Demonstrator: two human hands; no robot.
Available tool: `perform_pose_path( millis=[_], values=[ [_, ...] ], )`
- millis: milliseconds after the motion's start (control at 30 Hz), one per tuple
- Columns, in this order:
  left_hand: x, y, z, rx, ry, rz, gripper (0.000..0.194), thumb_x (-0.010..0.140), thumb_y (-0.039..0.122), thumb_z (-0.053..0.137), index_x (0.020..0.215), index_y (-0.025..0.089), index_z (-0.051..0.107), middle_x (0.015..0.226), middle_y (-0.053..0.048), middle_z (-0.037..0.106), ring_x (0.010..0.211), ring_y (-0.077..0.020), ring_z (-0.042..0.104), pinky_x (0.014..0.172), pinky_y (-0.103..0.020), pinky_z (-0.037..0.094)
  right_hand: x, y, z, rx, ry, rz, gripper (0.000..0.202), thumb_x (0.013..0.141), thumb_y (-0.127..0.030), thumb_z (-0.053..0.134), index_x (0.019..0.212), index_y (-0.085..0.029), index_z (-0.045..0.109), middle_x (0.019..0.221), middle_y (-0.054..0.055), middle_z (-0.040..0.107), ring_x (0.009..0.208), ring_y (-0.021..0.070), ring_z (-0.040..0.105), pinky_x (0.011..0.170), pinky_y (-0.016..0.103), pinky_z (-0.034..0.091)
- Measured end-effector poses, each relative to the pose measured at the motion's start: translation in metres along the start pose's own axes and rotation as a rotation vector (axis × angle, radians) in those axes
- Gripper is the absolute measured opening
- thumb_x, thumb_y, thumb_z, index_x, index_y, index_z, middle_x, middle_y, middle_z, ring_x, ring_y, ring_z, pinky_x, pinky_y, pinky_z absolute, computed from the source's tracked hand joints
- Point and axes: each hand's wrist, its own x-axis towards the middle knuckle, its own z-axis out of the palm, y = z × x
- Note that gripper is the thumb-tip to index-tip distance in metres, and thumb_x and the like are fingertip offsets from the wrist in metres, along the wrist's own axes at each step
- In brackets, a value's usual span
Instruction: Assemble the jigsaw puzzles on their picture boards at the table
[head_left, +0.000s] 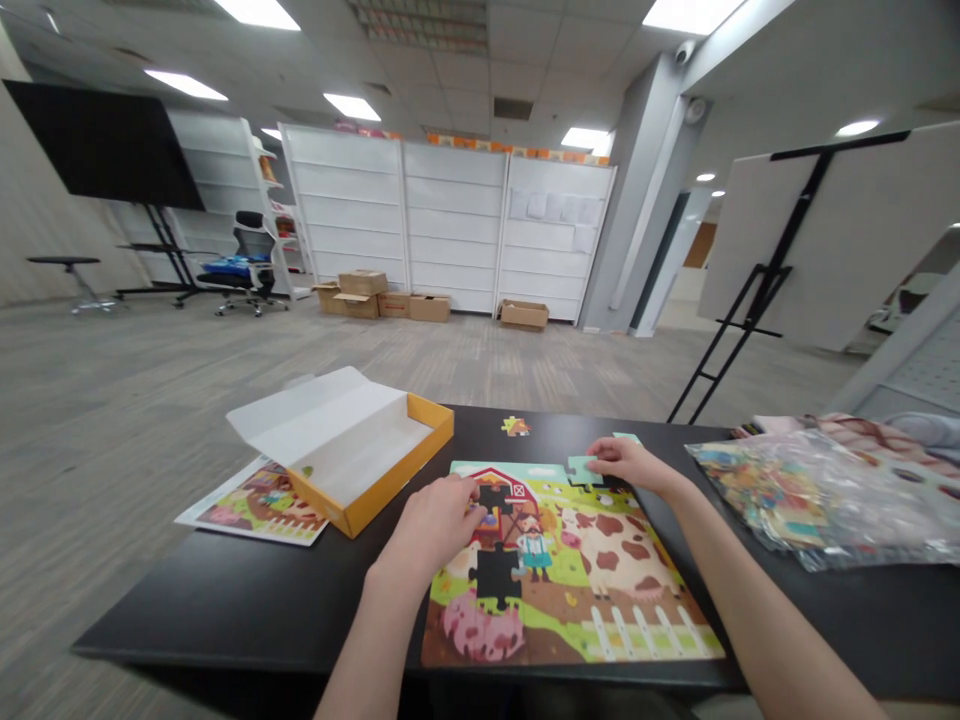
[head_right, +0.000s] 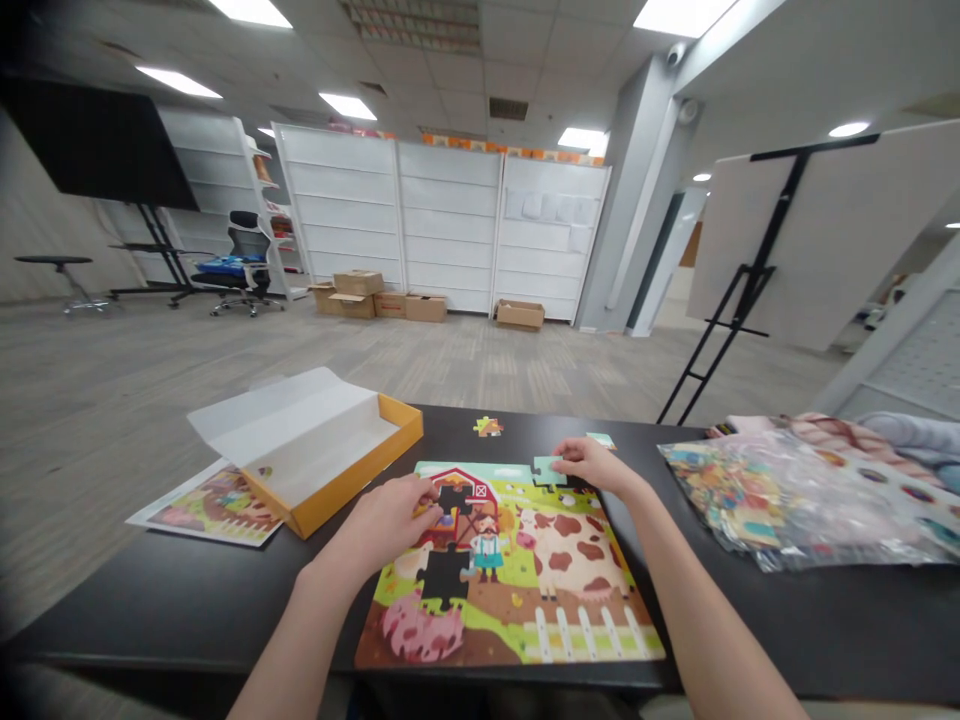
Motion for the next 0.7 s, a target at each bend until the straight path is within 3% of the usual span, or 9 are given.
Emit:
perform_pose_path(
  millis=[200,433,700],
  values=[
    [0.0005,-0.0031,0.0057,-0.011,0.0,0.014,0.019,0.091,0.035,0.055,0.096,0.024,0.069,0.103,-0.005,0.07,0.097,-0.0239,0.066,0.076,-0.031,0.047,0.0004,-0.003,0.006,-0.043,-0.013,0.004,0.046,0.062,-0.051,0.081,0.087,-0.016,0.066,0.076,0.005,0.071,0.072,0.019,0.065,0.068,0.03,0.05],
    [-0.0015,-0.0027,0.0038,-0.037,0.006,0.024,0.017,0.09,0.034,0.055,0.092,0.024,0.069,0.099,-0.005,0.069,0.094,-0.0226,0.066,0.074,-0.03,0.046,-0.0021,-0.0066,0.0071,-0.305,0.066,0.01,0.043,0.065,-0.048,0.077,0.091,-0.014,0.072,0.068,0.003,0.065,0.064,0.0174,0.057,0.059,0.028,0.044],
    [-0.0012,-0.0027,0.0032,-0.057,-0.006,0.028,0.017,0.089,0.034,0.055,0.092,0.024,0.068,0.101,-0.004,0.07,0.095,-0.0228,0.066,0.076,-0.031,0.047,-0.002,-0.0066,0.0081,-0.44,0.064,-0.021,0.037,0.069,-0.042,0.075,0.096,-0.017,0.074,0.08,0.006,0.07,0.073,0.0196,0.059,0.066,0.029,0.047]
  ],
)
